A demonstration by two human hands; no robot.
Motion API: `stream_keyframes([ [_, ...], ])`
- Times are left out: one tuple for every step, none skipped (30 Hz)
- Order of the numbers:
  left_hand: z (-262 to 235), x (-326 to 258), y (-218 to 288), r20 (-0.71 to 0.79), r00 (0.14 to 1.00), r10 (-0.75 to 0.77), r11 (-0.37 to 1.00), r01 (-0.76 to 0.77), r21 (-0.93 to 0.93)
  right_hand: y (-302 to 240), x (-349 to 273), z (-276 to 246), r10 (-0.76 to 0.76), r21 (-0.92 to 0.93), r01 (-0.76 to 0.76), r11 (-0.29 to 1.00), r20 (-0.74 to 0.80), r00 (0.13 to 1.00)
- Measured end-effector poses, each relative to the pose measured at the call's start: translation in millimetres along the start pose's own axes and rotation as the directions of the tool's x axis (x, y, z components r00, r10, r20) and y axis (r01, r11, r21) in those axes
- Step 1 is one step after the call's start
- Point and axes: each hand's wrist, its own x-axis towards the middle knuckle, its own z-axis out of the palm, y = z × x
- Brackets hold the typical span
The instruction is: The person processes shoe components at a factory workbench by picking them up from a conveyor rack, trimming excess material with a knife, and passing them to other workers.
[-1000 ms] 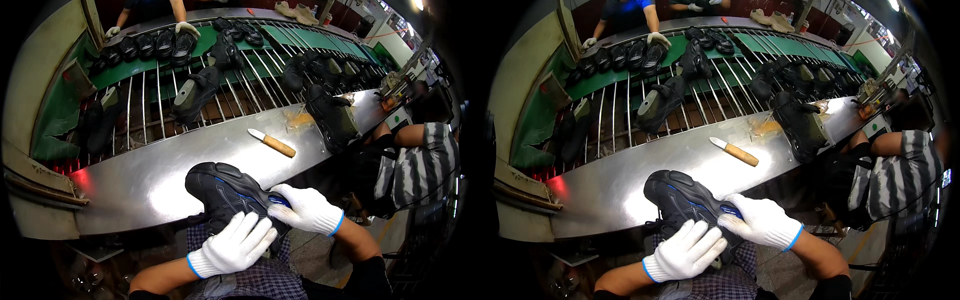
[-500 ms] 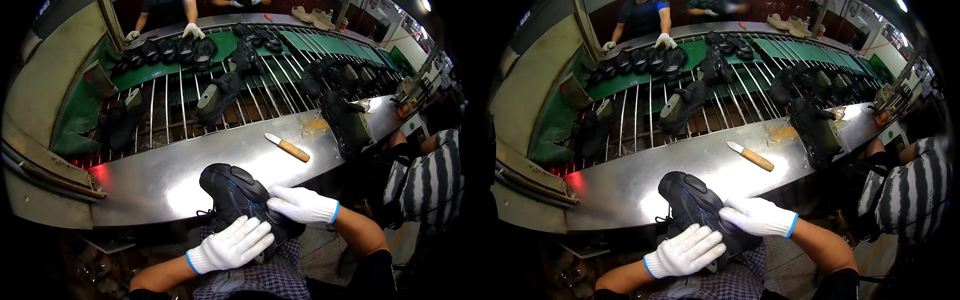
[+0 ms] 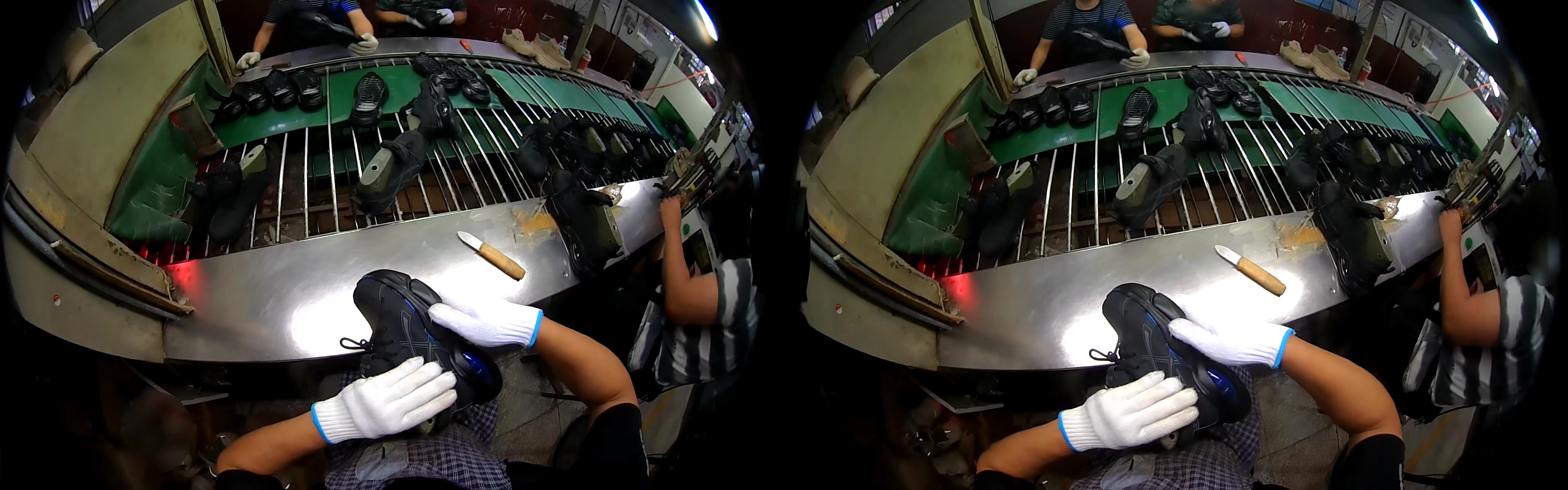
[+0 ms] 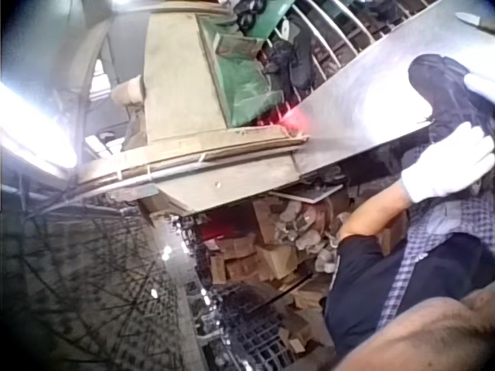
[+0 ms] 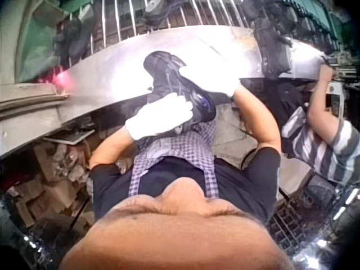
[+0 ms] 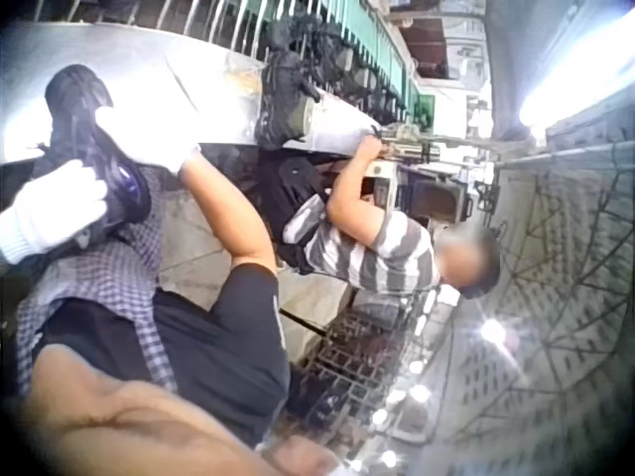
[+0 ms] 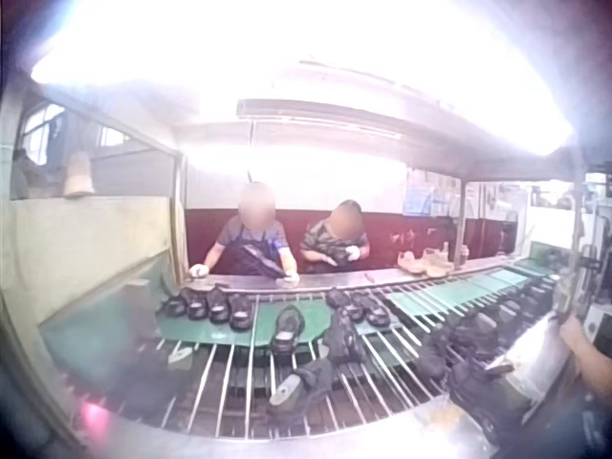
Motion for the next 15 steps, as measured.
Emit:
stream_keyframes([
  [2, -3, -1, -0.013, 1.000, 0.006, 1.000, -0.006, -0.007, -6, 1, 2, 0.028, -0.052, -0.027, 0.998, 0.023, 0.999],
  [3, -4, -3, -0.023, 1.000, 0.001, 1.000, -0.001, -0.012, -18, 3, 1, 0.049, -0.113, -0.043, 0.993, 0.051, 0.998],
  [3, -3, -4, -0.034, 0.999, 0.005, 1.000, -0.006, -0.018, -29, 3, 1, 0.075, -0.176, -0.062, 0.982, 0.069, 0.995],
  [3, -3, -6, -0.045, 0.999, 0.009, 1.000, -0.011, -0.025, -37, 5, 6, 0.121, -0.213, -0.108, 0.971, 0.048, 0.991],
  [5, -3, -4, -0.065, 0.998, -0.014, 1.000, 0.014, 0.000, -45, 3, 12, 0.087, -0.306, -0.089, 0.948, -0.021, 0.996],
  [8, -3, 0, -0.079, 0.997, -0.018, 1.000, 0.020, 0.023, -52, -2, 16, 0.050, -0.390, -0.087, 0.917, -0.104, 0.993],
  [10, -2, 3, -0.093, 0.995, -0.023, 0.999, 0.027, 0.044, -52, 1, 17, -0.071, -0.474, 0.000, 0.880, -0.131, 0.989],
  [11, 0, 5, -0.091, 0.996, -0.025, 0.999, 0.029, 0.044, -67, 4, 3, 0.066, -0.439, -0.073, 0.896, -0.031, 0.997],
  [9, 1, 6, -0.088, 0.996, -0.036, 0.998, 0.041, 0.052, -68, 8, -10, 0.062, -0.397, -0.046, 0.917, 0.029, 0.998],
  [6, 2, 7, -0.085, 0.995, -0.049, 0.997, 0.055, 0.061, -66, 11, -19, 0.055, -0.354, -0.019, 0.935, 0.091, 0.994],
  [3, 5, 7, -0.078, 0.997, -0.003, 0.997, 0.009, 0.078, -49, 16, -24, 0.026, -0.299, 0.011, 0.954, 0.118, 0.993],
  [3, 5, 6, -0.057, 0.998, 0.016, 0.997, -0.011, 0.076, -40, 25, -24, 0.169, -0.118, -0.146, 0.982, 0.213, 0.962],
  [4, 6, 4, -0.036, 0.999, 0.033, 0.997, -0.031, 0.074, -36, 27, -24, 0.133, -0.163, -0.098, 0.982, 0.216, 0.967],
  [6, 5, 5, -0.015, 0.999, 0.042, 0.997, -0.041, 0.064, -44, 25, -25, 0.100, -0.206, -0.053, 0.977, 0.230, 0.968],
  [8, 4, 6, -0.045, 0.999, 0.021, 0.997, -0.018, 0.081, -53, 26, -22, 0.080, -0.290, -0.022, 0.957, 0.190, 0.978],
])
